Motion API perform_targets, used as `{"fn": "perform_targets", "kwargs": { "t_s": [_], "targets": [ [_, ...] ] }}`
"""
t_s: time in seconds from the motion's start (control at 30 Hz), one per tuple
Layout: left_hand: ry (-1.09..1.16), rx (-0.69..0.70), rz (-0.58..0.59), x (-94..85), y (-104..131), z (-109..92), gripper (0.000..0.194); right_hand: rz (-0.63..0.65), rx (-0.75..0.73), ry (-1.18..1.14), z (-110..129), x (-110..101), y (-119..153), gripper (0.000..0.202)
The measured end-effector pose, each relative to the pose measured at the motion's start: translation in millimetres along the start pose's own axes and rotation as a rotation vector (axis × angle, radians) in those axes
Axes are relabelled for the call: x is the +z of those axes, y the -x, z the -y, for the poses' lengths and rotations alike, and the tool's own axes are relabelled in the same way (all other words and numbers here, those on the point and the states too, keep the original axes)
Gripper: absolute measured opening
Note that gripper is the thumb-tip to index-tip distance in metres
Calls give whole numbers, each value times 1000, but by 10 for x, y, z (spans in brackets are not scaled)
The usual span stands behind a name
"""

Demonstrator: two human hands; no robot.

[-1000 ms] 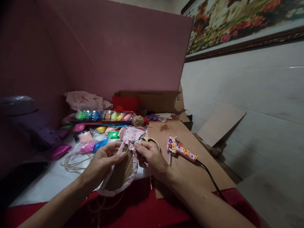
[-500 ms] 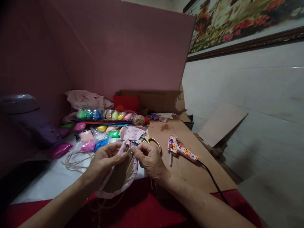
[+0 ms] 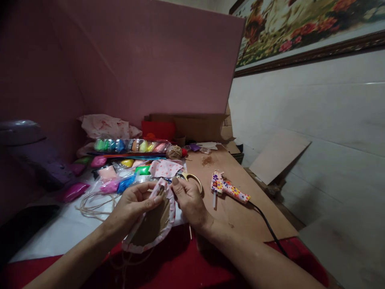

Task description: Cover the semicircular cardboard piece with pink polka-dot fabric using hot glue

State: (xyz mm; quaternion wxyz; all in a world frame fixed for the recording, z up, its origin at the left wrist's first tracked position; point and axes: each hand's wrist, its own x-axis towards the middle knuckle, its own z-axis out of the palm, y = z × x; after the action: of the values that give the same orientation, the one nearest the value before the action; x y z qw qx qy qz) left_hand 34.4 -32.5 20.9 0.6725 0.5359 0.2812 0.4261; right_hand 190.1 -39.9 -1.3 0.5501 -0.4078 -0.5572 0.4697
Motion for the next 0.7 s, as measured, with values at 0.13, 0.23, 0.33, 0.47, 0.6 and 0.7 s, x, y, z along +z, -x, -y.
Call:
{"fn": "perform_targets", "kwargs": {
  "t_s": [0.13, 0.23, 0.33, 0.47, 0.6, 0.7],
  "targets": [
    [-71, -33, 20, -5, 1, 30, 22, 52, 79, -136, -10, 8, -37, 38],
    [-144, -32, 20, -21, 20, 44, 21, 72, 84, -136, 7, 15, -35, 39],
    [-190, -27, 18, -33, 44, 49, 22, 69, 14, -53, 28, 19, -21, 39],
    [-215, -3, 36, -34, 55, 44, 22, 49, -66, 66, 29, 16, -4, 40],
    [-245, 27, 25, -25, 49, 40, 21, 55, -109, 158, -10, 4, 7, 39],
    [-271, 37, 11, -15, 46, 32, 19, 52, -158, 246, -38, -6, 15, 37]
  ]
}}
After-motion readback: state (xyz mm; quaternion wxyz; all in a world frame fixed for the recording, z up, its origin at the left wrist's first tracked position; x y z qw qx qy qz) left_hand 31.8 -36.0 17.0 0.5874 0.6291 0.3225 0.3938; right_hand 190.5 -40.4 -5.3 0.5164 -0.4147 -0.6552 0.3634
